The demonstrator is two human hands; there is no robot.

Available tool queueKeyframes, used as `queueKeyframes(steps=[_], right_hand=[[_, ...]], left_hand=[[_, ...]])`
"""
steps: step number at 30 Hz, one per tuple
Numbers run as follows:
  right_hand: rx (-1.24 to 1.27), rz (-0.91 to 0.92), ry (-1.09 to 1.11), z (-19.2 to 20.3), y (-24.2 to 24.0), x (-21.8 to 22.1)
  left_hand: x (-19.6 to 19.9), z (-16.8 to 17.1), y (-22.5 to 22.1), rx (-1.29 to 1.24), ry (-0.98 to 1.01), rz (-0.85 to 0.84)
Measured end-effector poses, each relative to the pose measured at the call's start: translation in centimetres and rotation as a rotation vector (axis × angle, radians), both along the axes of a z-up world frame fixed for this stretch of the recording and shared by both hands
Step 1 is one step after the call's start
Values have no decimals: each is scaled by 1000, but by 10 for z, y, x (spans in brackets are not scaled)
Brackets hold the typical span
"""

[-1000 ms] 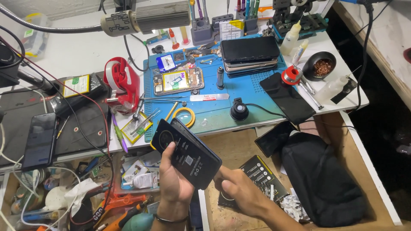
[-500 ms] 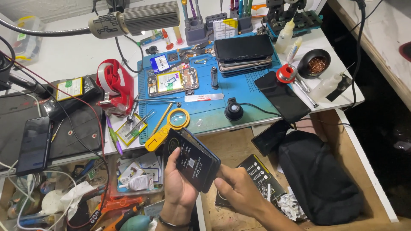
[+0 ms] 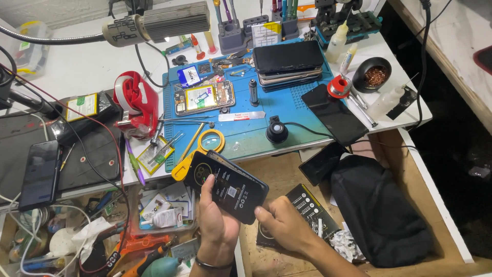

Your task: Inspecting and preparing a replacement phone screen and phone chassis for assembly.

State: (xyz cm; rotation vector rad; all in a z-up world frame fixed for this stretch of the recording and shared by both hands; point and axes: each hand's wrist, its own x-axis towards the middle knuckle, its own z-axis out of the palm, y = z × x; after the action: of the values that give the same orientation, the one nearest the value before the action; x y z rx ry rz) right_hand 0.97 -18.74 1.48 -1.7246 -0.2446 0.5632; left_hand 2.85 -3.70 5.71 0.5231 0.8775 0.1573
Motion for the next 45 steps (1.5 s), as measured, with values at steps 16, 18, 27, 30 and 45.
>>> queueKeyframes(steps=[16, 18, 27, 30, 45], right_hand=[[146, 1, 154, 2, 11, -3], [199, 7, 185, 8, 9, -4], [1, 30, 51, 2, 10, -2], [20, 31, 62, 3, 12, -2], [815, -14, 291, 18, -3, 16]], left_hand=[[2, 7, 5, 117, -29, 78], [2, 7, 2, 87, -38, 89], [4, 18, -1, 106, -31, 75], [4, 20, 0, 128, -17, 95], [6, 4, 22, 391, -300, -885]])
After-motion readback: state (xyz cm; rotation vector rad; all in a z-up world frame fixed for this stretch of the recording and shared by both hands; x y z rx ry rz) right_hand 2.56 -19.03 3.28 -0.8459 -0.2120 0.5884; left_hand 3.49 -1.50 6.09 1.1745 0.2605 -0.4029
